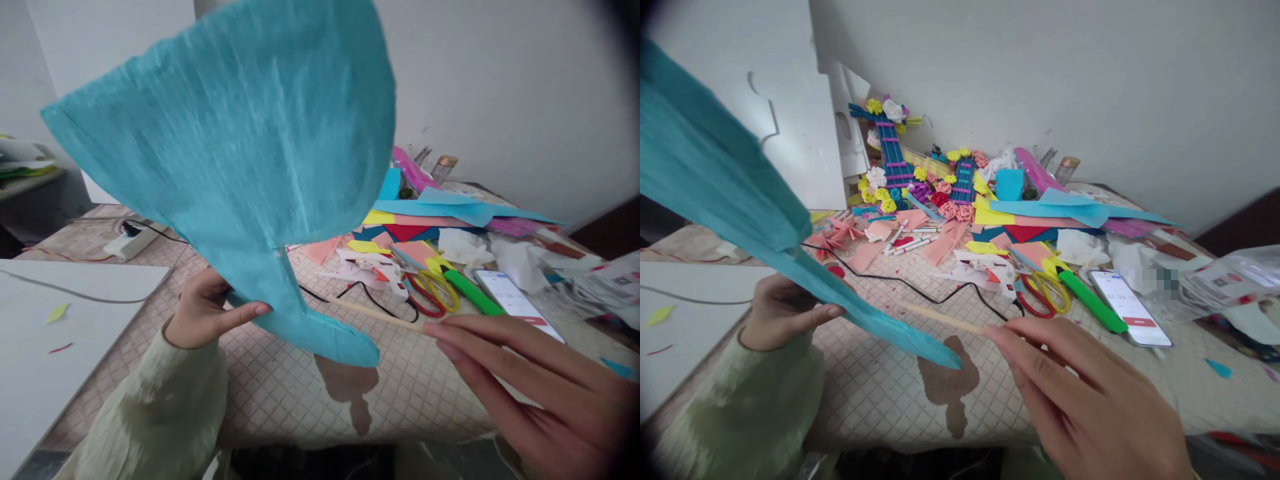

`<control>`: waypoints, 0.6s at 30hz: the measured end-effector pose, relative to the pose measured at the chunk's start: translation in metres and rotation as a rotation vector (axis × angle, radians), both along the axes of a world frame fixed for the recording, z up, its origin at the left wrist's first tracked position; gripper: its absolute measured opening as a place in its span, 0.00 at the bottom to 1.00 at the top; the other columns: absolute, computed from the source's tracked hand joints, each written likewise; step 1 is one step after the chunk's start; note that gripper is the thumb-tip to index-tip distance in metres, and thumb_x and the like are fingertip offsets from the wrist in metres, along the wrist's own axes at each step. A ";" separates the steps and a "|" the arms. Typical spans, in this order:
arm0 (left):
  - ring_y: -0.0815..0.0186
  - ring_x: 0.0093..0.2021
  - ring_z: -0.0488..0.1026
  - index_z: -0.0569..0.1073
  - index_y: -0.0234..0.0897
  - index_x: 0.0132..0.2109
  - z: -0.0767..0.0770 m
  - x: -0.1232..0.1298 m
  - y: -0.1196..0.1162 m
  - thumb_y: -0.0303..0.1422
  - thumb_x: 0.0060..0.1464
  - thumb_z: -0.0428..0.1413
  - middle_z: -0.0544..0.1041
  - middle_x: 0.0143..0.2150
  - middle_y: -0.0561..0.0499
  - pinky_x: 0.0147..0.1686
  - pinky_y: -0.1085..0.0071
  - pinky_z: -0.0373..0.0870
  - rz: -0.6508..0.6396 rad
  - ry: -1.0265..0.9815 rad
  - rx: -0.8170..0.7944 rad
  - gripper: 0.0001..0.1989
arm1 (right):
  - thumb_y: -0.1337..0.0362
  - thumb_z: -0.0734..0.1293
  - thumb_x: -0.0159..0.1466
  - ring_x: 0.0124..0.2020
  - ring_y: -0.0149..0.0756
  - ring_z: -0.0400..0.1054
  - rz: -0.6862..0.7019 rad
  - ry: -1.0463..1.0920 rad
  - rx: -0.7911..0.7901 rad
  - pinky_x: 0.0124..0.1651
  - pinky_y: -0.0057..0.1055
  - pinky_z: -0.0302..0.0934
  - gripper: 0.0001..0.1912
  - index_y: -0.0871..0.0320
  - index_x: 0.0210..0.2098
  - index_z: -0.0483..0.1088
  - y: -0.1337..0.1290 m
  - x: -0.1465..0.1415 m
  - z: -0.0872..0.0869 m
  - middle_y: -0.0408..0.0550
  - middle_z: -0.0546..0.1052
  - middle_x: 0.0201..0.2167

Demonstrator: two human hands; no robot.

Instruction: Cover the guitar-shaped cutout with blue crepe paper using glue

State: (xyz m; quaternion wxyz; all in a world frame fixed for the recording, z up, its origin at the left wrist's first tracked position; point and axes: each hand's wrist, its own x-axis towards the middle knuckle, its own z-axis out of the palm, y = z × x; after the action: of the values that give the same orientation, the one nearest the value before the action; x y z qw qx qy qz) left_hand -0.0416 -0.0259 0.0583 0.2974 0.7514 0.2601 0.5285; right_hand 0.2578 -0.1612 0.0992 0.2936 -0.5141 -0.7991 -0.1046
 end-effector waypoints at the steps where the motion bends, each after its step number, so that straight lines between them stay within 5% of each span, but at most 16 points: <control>1: 0.69 0.23 0.71 0.76 0.38 0.30 0.000 0.000 0.000 0.27 0.35 0.65 0.76 0.24 0.55 0.21 0.75 0.71 0.000 -0.001 0.004 0.10 | 0.73 0.59 0.62 0.41 0.35 0.69 0.005 0.004 -0.014 0.45 0.34 0.62 0.16 0.50 0.46 0.67 -0.001 0.001 0.000 0.43 0.73 0.41; 18: 0.67 0.23 0.70 0.76 0.46 0.31 0.001 -0.002 -0.003 0.28 0.36 0.64 0.76 0.24 0.57 0.22 0.71 0.70 0.025 0.036 -0.105 0.10 | 0.75 0.59 0.61 0.42 0.31 0.67 0.088 -0.038 -0.024 0.49 0.28 0.57 0.17 0.54 0.47 0.67 0.002 -0.005 0.001 0.45 0.72 0.43</control>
State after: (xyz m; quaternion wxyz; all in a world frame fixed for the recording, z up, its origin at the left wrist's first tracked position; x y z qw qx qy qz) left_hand -0.0435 -0.0291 0.0591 0.3251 0.7409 0.3022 0.5041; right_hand 0.2532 -0.1594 0.1002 0.2766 -0.4799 -0.8275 -0.0918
